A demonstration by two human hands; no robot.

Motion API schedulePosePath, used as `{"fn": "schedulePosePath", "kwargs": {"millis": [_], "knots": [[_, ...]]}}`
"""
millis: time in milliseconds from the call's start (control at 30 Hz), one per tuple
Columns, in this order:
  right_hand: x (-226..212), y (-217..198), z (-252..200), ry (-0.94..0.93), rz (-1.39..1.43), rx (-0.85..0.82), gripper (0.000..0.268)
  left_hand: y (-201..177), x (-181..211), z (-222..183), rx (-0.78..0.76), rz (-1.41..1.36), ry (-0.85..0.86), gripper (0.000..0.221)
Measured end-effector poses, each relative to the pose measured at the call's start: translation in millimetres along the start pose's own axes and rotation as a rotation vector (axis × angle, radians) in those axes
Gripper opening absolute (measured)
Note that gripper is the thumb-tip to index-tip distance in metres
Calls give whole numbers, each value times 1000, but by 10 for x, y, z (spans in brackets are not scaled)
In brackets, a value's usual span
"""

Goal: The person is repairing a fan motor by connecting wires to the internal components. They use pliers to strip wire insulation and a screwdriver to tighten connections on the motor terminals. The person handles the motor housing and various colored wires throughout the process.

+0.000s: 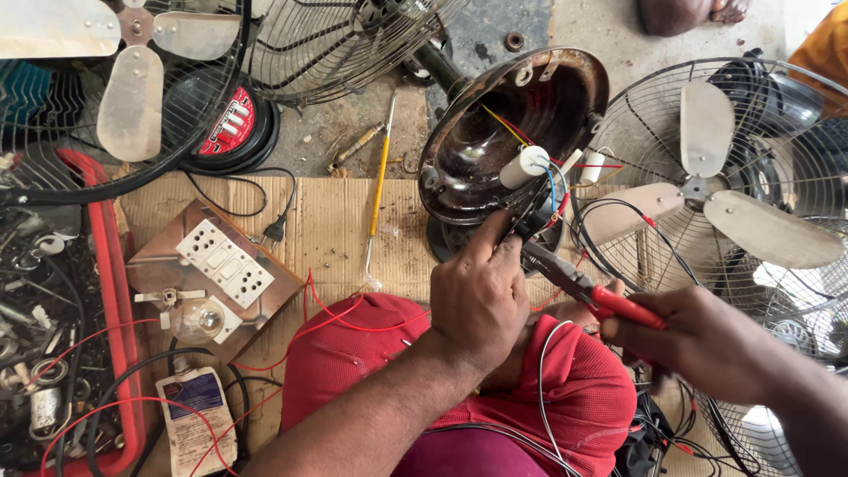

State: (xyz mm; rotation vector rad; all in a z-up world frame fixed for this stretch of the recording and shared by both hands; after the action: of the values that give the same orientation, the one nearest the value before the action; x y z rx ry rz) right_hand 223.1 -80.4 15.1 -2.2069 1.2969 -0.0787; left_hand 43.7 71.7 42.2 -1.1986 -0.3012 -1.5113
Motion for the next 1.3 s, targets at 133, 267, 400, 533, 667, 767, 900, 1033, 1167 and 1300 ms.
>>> {"fn": "schedulePosePath", "kwargs": {"millis": [133, 267, 400, 533, 667, 767, 900, 1033, 1167, 1300], "knots": [[174, -13, 174, -24, 180, -145, 30, 8, -24, 6, -15, 0, -4, 22], [249, -3, 314, -146, 324, -296, 30, 4, -37, -7, -8, -13, 2, 23], [427, 101, 408, -28, 606, -440, 39, 40, -36, -19, -3, -10, 3, 22], [433, 119, 379, -70, 401, -376, 44, 14, 9, 47, 15, 43, -17, 24], [425, 14, 201, -188, 95, 44, 36, 65, -41, 24, -1, 16, -59, 22], [73, -34, -176, -544, -120, 500, 44, 108, -47, -27, -7, 21, -65, 21], [-134, -15, -419, -567, -197, 779, 41, 104, -3, 12, 12, 49, -41, 19], [-251, -4, -446, -520, -249, 819, 39, 115, -1, -6, 11, 41, -45, 21], [-320, 34, -419, -514, -240, 791, 38, 121, -16, -30, 25, 51, -35, 22], [-303, 48, -368, -460, -169, 740, 34, 140, -17, -36, 34, 70, -28, 21]]}}
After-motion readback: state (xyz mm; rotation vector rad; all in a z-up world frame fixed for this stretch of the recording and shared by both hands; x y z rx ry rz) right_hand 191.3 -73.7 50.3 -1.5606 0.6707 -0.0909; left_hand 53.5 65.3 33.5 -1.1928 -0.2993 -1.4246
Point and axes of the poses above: each hand's wrist, its own z-axis towards the middle knuckle, its own y-axis out of the palm, x = y × z, the point moved 9 cm from there along z, towards the middle knuckle, and after that the axes turned 3 degrees about -z, right-handed, at the moved point
